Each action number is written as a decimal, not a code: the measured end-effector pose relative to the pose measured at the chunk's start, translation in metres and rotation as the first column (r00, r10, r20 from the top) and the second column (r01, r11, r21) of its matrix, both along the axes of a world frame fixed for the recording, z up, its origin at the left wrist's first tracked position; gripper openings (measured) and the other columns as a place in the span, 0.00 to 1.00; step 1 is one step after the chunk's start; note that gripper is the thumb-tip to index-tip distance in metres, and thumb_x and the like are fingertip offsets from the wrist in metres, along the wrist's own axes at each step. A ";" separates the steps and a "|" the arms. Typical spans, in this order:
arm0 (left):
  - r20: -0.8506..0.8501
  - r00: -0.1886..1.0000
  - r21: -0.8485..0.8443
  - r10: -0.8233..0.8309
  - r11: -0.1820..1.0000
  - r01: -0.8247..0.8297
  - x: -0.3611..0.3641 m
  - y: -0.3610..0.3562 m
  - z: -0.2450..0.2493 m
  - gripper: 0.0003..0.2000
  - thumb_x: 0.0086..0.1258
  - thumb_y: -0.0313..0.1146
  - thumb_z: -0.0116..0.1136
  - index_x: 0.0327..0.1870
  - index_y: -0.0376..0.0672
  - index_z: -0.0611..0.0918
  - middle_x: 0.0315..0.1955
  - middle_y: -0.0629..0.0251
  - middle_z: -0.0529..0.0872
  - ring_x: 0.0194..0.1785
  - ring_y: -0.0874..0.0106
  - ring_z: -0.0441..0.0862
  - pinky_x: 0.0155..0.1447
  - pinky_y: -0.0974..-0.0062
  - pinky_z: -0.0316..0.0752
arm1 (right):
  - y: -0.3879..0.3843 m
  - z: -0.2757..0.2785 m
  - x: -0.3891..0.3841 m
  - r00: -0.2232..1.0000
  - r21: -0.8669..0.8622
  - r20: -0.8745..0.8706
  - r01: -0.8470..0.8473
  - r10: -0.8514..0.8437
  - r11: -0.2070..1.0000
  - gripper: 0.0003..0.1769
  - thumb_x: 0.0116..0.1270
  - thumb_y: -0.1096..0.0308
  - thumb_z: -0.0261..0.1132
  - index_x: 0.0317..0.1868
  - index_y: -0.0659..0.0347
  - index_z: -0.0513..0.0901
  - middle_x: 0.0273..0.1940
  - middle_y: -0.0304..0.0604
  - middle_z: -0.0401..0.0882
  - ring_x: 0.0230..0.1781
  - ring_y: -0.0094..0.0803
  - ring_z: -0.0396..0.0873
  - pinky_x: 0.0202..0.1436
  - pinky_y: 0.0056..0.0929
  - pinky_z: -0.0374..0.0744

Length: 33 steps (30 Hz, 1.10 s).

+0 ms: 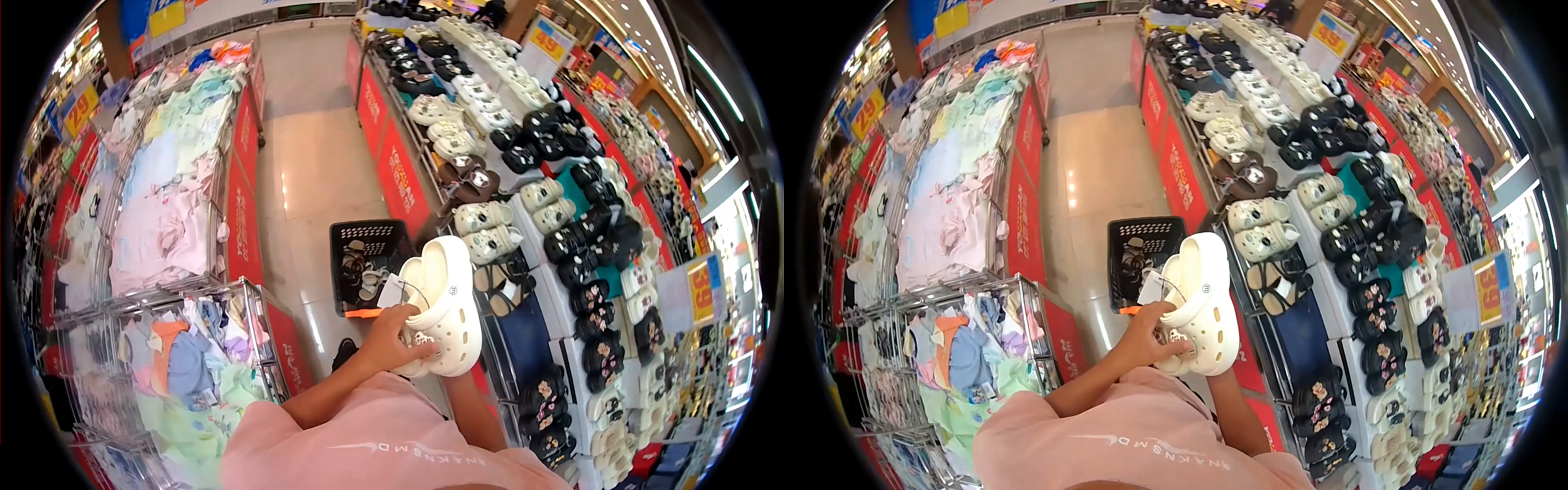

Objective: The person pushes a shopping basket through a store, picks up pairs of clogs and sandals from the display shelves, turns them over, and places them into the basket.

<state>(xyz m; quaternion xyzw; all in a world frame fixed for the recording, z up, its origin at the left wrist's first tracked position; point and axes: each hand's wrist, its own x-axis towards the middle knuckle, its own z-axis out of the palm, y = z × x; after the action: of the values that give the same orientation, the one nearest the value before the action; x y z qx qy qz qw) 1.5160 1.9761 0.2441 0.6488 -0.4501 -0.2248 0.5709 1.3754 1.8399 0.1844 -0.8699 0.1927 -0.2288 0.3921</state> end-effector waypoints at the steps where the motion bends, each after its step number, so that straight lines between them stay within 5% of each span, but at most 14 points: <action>1: -0.059 0.998 0.029 -0.023 0.999 0.025 0.013 0.002 0.001 0.28 0.56 0.44 0.76 0.54 0.36 0.81 0.43 0.62 0.85 0.47 0.68 0.83 0.50 0.65 0.78 | -0.003 0.002 0.012 1.000 -0.002 -0.014 -0.022 0.022 1.000 0.35 0.76 0.47 0.54 0.73 0.62 0.63 0.69 0.46 0.70 0.67 0.38 0.73 0.73 0.40 0.69; 5: -0.518 0.830 0.139 -0.206 0.937 0.320 0.075 0.013 0.018 0.28 0.59 0.40 0.76 0.57 0.35 0.80 0.43 0.59 0.87 0.41 0.72 0.87 0.42 0.72 0.85 | -0.013 0.003 0.055 0.993 0.047 -0.053 -0.100 0.103 0.994 0.34 0.76 0.47 0.54 0.73 0.62 0.64 0.69 0.46 0.71 0.67 0.38 0.73 0.72 0.39 0.70; 8: -0.688 0.691 0.054 -0.221 0.934 0.352 0.097 0.015 -0.001 0.24 0.61 0.37 0.74 0.55 0.34 0.81 0.42 0.58 0.88 0.38 0.72 0.88 0.38 0.73 0.86 | -0.021 0.000 0.082 0.984 0.140 -0.071 -0.153 0.164 0.978 0.34 0.76 0.47 0.55 0.73 0.62 0.64 0.68 0.46 0.71 0.66 0.38 0.73 0.72 0.39 0.70; 11: -0.684 0.701 0.012 -0.201 0.958 0.286 0.111 0.020 -0.004 0.21 0.65 0.39 0.71 0.54 0.36 0.83 0.40 0.60 0.88 0.39 0.74 0.87 0.40 0.75 0.85 | -0.027 -0.005 0.106 0.972 0.306 -0.058 -0.200 0.228 0.931 0.34 0.76 0.47 0.55 0.72 0.62 0.65 0.68 0.47 0.71 0.66 0.38 0.74 0.71 0.38 0.71; 15: -0.689 0.724 0.156 -0.005 0.975 0.156 0.116 0.012 -0.036 0.20 0.69 0.45 0.66 0.49 0.34 0.84 0.35 0.63 0.88 0.34 0.77 0.86 0.35 0.77 0.81 | -0.031 -0.017 0.130 0.960 0.617 -0.008 -0.216 0.280 0.757 0.34 0.75 0.47 0.56 0.72 0.62 0.65 0.68 0.47 0.72 0.66 0.38 0.74 0.71 0.38 0.71; 20: -0.642 0.715 0.298 0.277 0.949 -0.100 0.111 0.005 -0.044 0.21 0.68 0.46 0.67 0.49 0.34 0.85 0.36 0.64 0.88 0.36 0.77 0.84 0.40 0.76 0.80 | -0.045 -0.039 0.150 0.957 0.953 0.078 -0.155 0.280 0.262 0.34 0.75 0.47 0.56 0.72 0.62 0.65 0.68 0.47 0.72 0.65 0.37 0.74 0.70 0.37 0.72; 26: -0.396 0.864 0.386 0.310 0.910 -0.150 0.108 -0.012 -0.049 0.21 0.67 0.43 0.67 0.51 0.34 0.86 0.44 0.55 0.85 0.44 0.69 0.85 0.48 0.72 0.80 | -0.071 -0.057 0.169 0.951 0.972 0.145 -0.084 0.274 -0.220 0.34 0.74 0.48 0.57 0.71 0.62 0.66 0.67 0.47 0.72 0.65 0.37 0.75 0.69 0.36 0.73; 30: -0.421 0.866 0.340 0.269 0.932 -0.124 0.113 -0.040 -0.032 0.20 0.65 0.41 0.70 0.51 0.35 0.86 0.54 0.51 0.80 0.53 0.64 0.82 0.55 0.68 0.78 | -0.101 -0.060 0.176 0.941 0.952 0.147 -0.051 0.305 -0.301 0.34 0.74 0.48 0.57 0.71 0.62 0.67 0.67 0.47 0.73 0.64 0.37 0.75 0.69 0.36 0.73; 33: -0.246 0.951 0.268 0.187 0.956 -0.119 0.124 -0.065 -0.018 0.22 0.62 0.40 0.72 0.53 0.37 0.85 0.55 0.51 0.80 0.56 0.61 0.81 0.60 0.67 0.76 | -0.136 -0.059 0.183 0.905 0.978 0.052 0.039 0.422 -0.204 0.38 0.70 0.45 0.62 0.70 0.64 0.68 0.65 0.48 0.74 0.63 0.35 0.75 0.65 0.30 0.75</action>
<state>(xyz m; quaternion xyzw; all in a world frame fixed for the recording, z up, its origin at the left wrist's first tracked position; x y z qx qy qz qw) 1.6400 1.9113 0.2259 0.7121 -0.2844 -0.3202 0.5563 1.5586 1.7035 0.1250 -0.2998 0.2154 0.1996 0.9077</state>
